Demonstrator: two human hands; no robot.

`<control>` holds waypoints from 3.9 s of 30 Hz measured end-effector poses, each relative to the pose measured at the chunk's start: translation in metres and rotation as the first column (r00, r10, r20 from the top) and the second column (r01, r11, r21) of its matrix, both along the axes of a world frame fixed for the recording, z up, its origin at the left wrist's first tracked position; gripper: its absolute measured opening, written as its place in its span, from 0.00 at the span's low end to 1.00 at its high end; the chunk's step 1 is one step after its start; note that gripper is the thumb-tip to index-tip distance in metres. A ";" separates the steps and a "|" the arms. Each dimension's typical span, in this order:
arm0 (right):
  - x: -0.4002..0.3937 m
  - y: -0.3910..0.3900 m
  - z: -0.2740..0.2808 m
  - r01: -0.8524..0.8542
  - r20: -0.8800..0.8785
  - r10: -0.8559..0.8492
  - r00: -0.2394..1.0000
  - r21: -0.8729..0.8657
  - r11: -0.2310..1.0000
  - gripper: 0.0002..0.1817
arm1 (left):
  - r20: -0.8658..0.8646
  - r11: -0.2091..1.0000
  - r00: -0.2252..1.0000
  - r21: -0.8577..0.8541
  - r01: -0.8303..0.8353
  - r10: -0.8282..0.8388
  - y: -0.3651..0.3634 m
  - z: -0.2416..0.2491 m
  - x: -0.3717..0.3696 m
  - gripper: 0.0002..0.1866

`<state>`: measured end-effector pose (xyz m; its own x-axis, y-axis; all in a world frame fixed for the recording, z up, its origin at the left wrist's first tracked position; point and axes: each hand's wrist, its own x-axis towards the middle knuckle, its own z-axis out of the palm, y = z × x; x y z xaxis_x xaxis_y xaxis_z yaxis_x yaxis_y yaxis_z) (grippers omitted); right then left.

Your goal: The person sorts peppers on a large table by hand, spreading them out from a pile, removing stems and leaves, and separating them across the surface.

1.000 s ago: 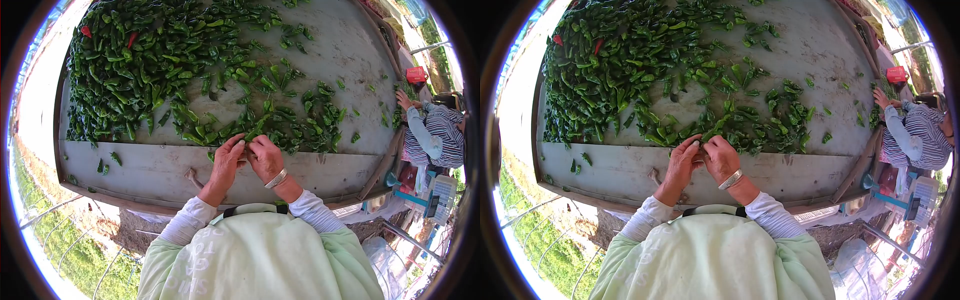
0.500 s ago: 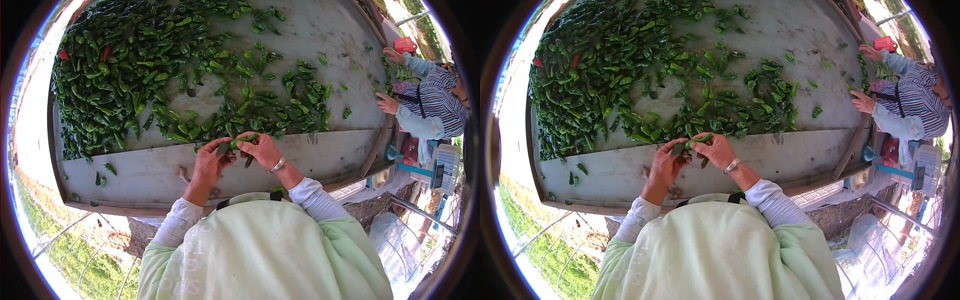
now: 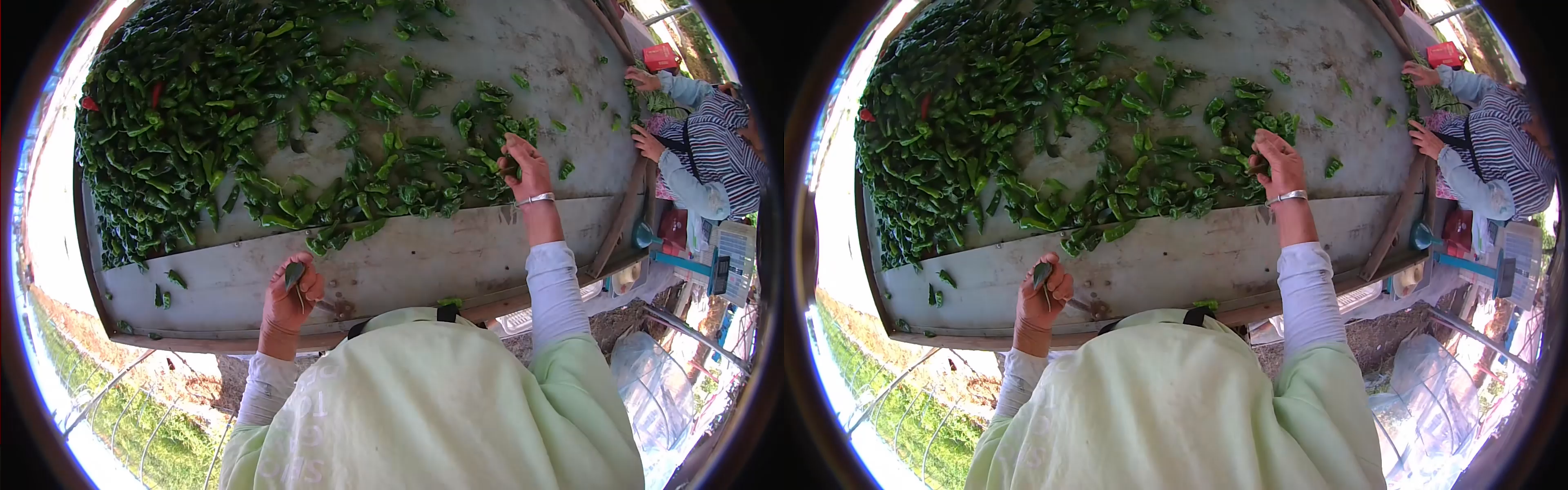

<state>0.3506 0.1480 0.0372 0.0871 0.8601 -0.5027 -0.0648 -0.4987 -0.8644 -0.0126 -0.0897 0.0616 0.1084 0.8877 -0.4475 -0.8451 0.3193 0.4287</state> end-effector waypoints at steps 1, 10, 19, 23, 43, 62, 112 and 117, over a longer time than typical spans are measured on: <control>-0.004 0.014 -0.008 -0.001 -0.003 0.001 1.000 -0.002 1.000 0.20 | 0.004 1.000 1.000 -0.016 0.013 -0.012 -0.001 -0.001 0.005 0.18; -0.013 0.050 -0.030 -0.448 0.741 0.380 0.554 -0.119 0.886 0.11 | -0.002 0.999 1.000 -0.044 -0.022 0.022 0.003 0.007 0.033 0.16; -0.093 -0.047 0.030 -0.462 -0.184 0.443 0.877 -0.081 0.883 0.06 | -0.333 0.975 0.937 -0.218 0.035 -0.108 0.021 0.025 0.045 0.18; -0.177 -0.114 0.045 -0.781 0.115 0.777 0.619 0.200 0.592 0.08 | -0.352 0.970 0.932 -0.241 -0.003 -0.085 0.008 0.024 0.037 0.13; -0.128 -0.063 -0.010 -0.803 -0.353 0.728 0.587 -0.142 0.579 0.34 | -0.634 0.272 0.542 -0.477 -0.836 0.552 -0.383 -0.049 -0.113 0.12; -0.137 0.047 -0.027 -0.741 0.880 0.311 0.360 0.067 0.668 0.14 | -0.677 0.354 0.636 -0.530 -0.770 0.371 -0.317 -0.059 -0.119 0.09; 0.373 -0.349 -0.080 0.443 0.707 -0.233 0.668 -0.125 0.888 0.28 | -0.958 0.956 -0.060 -0.285 0.072 -0.282 0.128 -0.020 -0.063 0.07; 0.177 -0.223 0.016 0.408 0.346 -0.398 0.850 0.047 0.912 0.21 | -0.736 0.991 0.667 -0.135 0.022 -0.115 0.098 0.001 -0.038 0.06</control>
<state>0.5271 -0.0749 0.0528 0.5927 0.6989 -0.4003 0.0305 -0.5161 -0.8560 -0.0504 0.0080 0.0627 -0.2414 0.8337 -0.4967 -0.2379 0.4454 0.8631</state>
